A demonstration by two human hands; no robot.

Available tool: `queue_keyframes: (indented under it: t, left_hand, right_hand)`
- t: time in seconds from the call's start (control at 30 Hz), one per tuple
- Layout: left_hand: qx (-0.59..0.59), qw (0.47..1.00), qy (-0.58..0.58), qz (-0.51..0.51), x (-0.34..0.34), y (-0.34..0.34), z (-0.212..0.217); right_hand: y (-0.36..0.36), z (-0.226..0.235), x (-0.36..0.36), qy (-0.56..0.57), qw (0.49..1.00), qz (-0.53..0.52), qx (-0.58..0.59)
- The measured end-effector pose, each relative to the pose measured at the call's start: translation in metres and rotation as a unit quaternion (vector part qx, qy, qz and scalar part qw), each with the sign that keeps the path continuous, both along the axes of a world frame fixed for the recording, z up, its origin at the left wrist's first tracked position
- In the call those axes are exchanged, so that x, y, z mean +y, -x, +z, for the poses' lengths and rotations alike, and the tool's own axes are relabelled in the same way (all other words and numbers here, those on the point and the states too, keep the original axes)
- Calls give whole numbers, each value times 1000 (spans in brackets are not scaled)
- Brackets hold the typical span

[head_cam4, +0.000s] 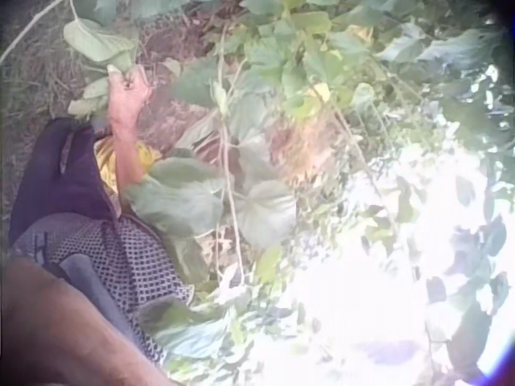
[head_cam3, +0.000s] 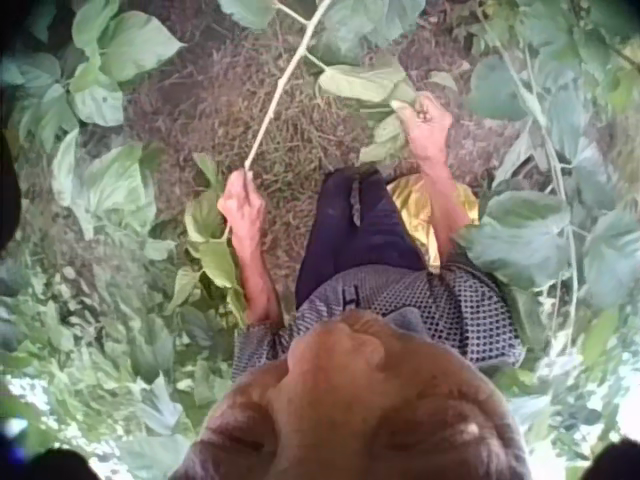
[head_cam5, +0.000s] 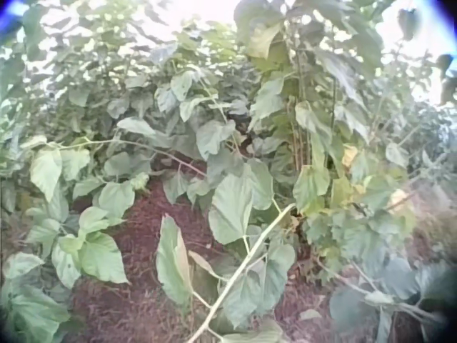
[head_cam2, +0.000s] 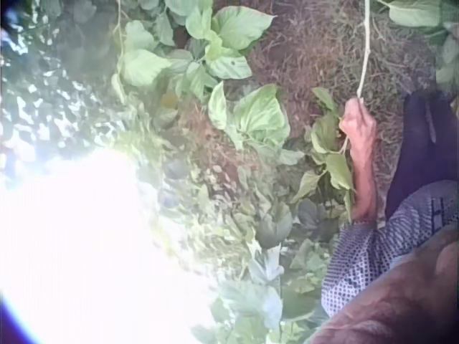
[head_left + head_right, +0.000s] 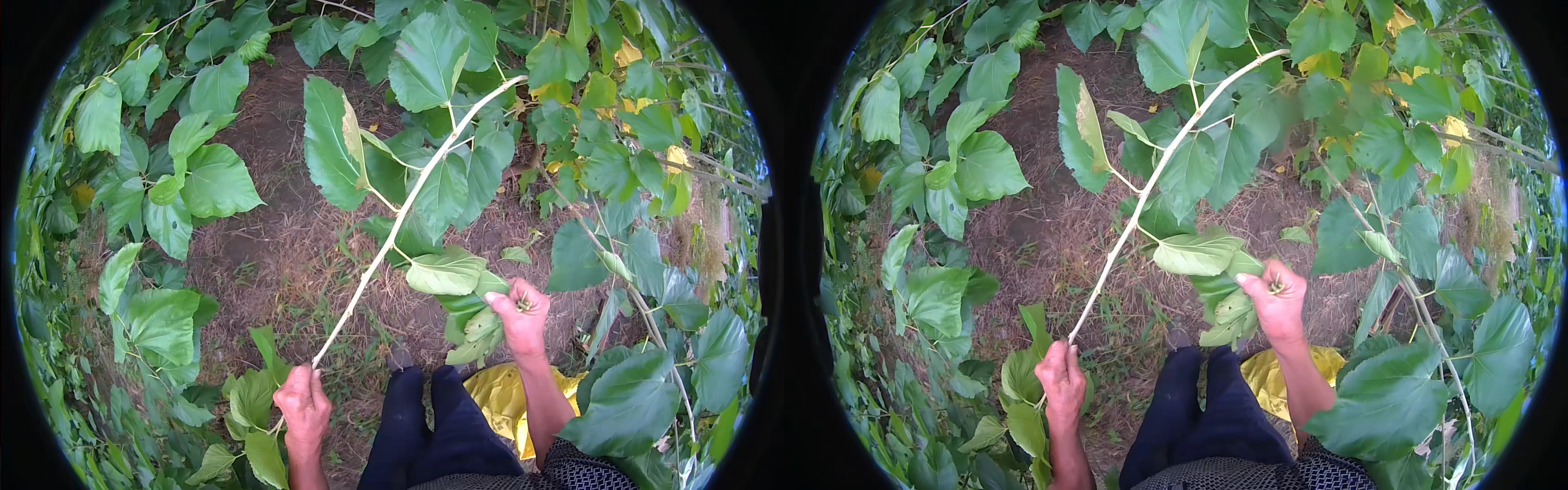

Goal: The person plucks green leaves from tree branches by hand and places them into a yellow bag. The person repeatedly reaches for branches, detaches leaves, and deposits them into the bag held in the other hand.

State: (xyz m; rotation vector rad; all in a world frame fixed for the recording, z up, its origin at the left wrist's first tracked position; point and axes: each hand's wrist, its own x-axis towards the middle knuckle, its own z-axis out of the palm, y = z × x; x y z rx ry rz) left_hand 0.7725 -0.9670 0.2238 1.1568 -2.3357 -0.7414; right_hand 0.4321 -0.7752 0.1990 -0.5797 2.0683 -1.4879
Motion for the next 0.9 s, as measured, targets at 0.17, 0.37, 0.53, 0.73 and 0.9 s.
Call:
queue_keyframes:
  t: [0.17, 0.37, 0.53, 0.73, 0.9]
  left_hand:
    - [-3, 1000, 9, -5, -1, 1, 2]
    - [-17, 999, -41, -18, 4, 4, 7]
    - [-12, 1000, -12, -10, -1, 1, 13]
    - [-36, 999, -8, -35, -2, -9, 34]
    - [-51, 998, -21, -30, -6, -7, 51]
  right_hand:
    - [10, 47, -65, 52, 975, 153, 155]
    - [-6, 10, -153, 126, 943, 236, -200]
    - [-24, 0, -159, 168, 914, 281, -240]
    - [9, 0, -134, 56, 994, -10, -93]
    - [4, 48, -92, -4, 974, 102, 204]
